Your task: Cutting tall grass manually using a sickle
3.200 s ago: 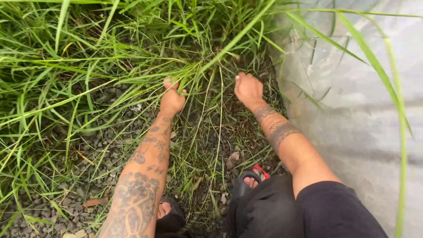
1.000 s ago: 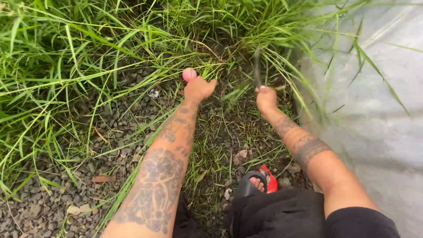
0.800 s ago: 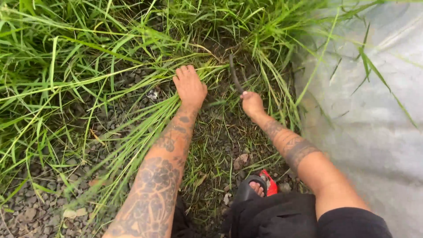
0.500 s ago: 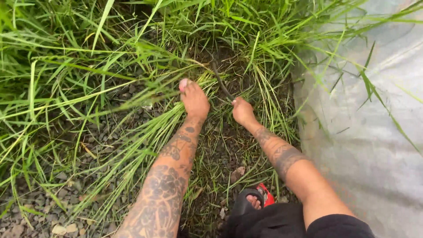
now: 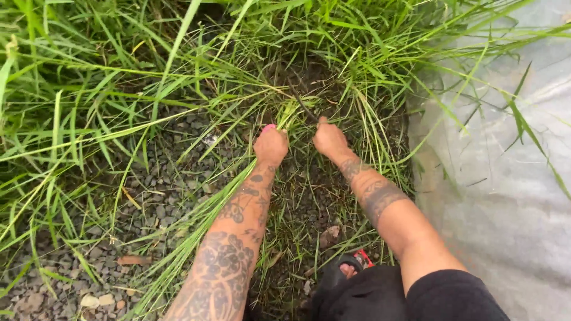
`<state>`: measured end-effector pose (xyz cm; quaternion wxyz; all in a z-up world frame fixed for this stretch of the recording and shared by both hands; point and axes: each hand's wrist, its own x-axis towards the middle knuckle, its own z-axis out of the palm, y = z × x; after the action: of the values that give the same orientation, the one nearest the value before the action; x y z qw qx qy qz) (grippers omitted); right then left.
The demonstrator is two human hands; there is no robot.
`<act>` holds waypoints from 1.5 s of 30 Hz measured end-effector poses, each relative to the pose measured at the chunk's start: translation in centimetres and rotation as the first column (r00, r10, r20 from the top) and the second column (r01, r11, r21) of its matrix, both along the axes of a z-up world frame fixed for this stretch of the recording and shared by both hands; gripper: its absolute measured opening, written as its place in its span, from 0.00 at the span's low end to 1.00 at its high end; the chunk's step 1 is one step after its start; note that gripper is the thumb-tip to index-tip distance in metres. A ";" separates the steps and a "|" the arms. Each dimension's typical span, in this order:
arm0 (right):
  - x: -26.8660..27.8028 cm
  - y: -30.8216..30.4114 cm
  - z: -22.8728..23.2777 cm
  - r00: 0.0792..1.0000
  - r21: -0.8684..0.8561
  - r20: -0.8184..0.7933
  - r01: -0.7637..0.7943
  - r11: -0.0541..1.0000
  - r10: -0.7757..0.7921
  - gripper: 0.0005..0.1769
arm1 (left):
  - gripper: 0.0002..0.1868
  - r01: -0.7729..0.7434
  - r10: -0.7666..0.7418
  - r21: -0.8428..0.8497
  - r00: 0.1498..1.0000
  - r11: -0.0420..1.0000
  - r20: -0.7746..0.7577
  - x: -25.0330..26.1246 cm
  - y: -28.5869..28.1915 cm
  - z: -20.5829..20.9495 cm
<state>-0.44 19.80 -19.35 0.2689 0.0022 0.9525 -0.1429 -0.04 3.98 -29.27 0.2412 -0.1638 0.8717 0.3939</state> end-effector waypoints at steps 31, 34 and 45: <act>-1.2 0.6 -1.1 0.991 -0.108 -0.119 -0.075 0.991 0.062 0.21 | 0.22 0.325 -0.327 -0.190 0.945 0.927 0.021 -5.6 -3.7 4.1; -2.4 0.6 -2.3 0.992 -0.147 -0.105 -0.087 0.985 0.072 0.19 | 0.15 0.277 -0.300 -0.351 0.954 0.894 -0.012 -6.3 -3.0 0.1; -1.5 0.5 -0.6 0.994 -0.158 -0.097 0.041 0.987 -0.057 0.20 | 0.30 0.258 -0.269 0.092 0.954 0.962 0.136 -6.1 -4.9 8.5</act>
<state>-1.98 20.30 -19.90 0.2158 -0.0026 0.9505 -0.2234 -6.14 -0.94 -20.79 0.3609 -0.0658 0.8507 0.3765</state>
